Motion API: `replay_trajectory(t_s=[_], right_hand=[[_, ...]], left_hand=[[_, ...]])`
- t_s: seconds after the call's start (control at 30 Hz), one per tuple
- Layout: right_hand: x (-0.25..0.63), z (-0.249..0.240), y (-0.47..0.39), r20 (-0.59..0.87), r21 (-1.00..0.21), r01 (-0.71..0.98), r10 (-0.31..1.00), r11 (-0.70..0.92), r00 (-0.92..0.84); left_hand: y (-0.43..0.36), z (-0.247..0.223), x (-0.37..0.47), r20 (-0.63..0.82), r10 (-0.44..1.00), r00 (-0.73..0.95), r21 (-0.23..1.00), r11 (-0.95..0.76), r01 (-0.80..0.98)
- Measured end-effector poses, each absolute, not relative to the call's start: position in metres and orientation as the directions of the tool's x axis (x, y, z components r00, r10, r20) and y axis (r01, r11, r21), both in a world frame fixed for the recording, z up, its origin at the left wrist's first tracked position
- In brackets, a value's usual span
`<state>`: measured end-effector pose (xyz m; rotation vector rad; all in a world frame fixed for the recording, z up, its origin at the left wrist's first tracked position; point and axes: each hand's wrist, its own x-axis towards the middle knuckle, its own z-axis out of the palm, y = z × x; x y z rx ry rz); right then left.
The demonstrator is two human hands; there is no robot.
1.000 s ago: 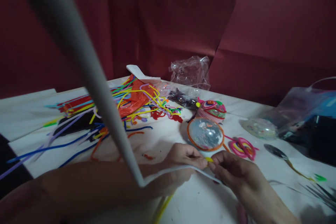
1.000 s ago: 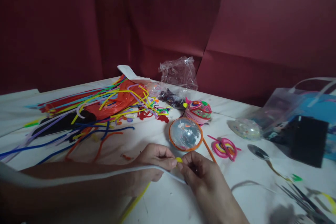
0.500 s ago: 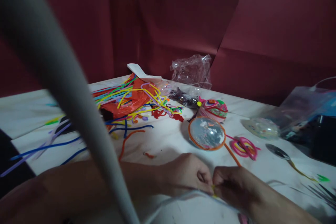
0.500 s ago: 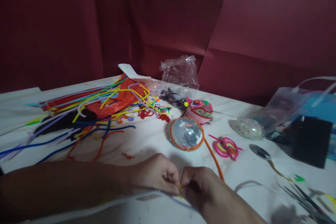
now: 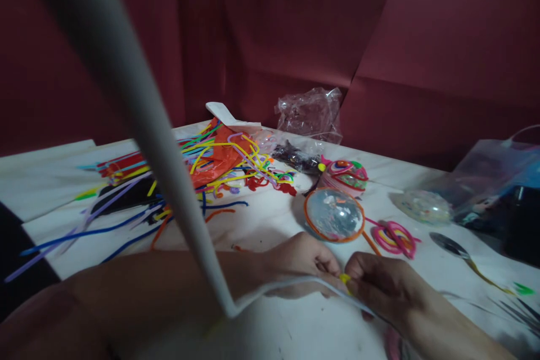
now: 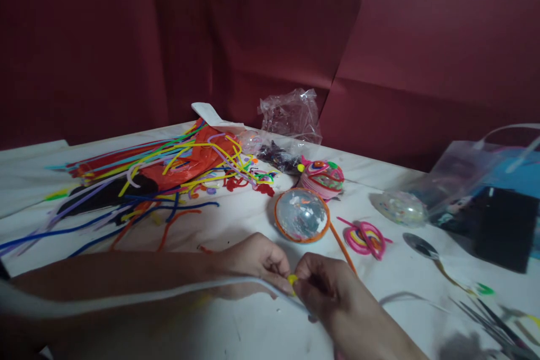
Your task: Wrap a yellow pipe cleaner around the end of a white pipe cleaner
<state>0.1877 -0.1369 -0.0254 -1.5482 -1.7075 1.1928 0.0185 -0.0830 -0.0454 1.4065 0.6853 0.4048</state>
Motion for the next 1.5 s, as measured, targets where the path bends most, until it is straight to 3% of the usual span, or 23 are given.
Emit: replay_trajectory(t_s=[0.07,0.17,0.4,0.67,0.8,0.93,1.1,1.33,1.5], right_hand=[[0.191,-0.030,-0.142,-0.154,-0.831,0.557,0.967,-0.016,-0.203],[0.193,-0.037,-0.142,-0.108,-0.789,0.613,0.974,0.039,-0.201],[0.185,-0.033,-0.123,-0.071,-0.905,0.425,0.987,-0.001,-0.147],[0.174,-0.034,-0.128,0.012,-0.950,0.313,1.000,0.006,0.017],[0.177,-0.028,-0.128,-0.042,-0.921,0.388,0.997,-0.016,-0.058],[0.188,-0.036,-0.134,-0.095,-0.843,0.537,0.976,0.026,-0.197],[0.198,-0.046,-0.144,0.006,-0.755,0.639,0.976,0.148,-0.219],[0.189,-0.031,-0.124,-0.040,-0.916,0.401,0.990,0.017,-0.132],[0.184,-0.030,-0.127,-0.048,-0.924,0.382,0.994,-0.006,-0.100]], left_hand=[[-0.083,-0.045,0.015,-0.180,0.566,0.804,0.981,0.047,0.186],[-0.090,-0.044,0.013,-0.140,0.597,0.790,0.966,-0.094,0.243],[-0.086,-0.044,0.019,-0.101,0.854,0.510,0.987,0.150,-0.057],[-0.094,-0.039,0.019,-0.057,0.865,0.499,0.987,0.125,-0.104],[-0.087,-0.044,0.019,-0.084,0.823,0.562,0.994,0.107,-0.008],[-0.082,-0.043,0.015,-0.162,0.677,0.718,0.982,0.042,0.182],[-0.091,-0.037,0.011,-0.172,0.612,0.772,0.934,-0.149,0.326],[-0.091,-0.040,0.020,-0.147,0.820,0.553,0.980,0.198,-0.033],[-0.095,-0.036,0.022,-0.159,0.838,0.523,0.972,0.225,-0.066]])
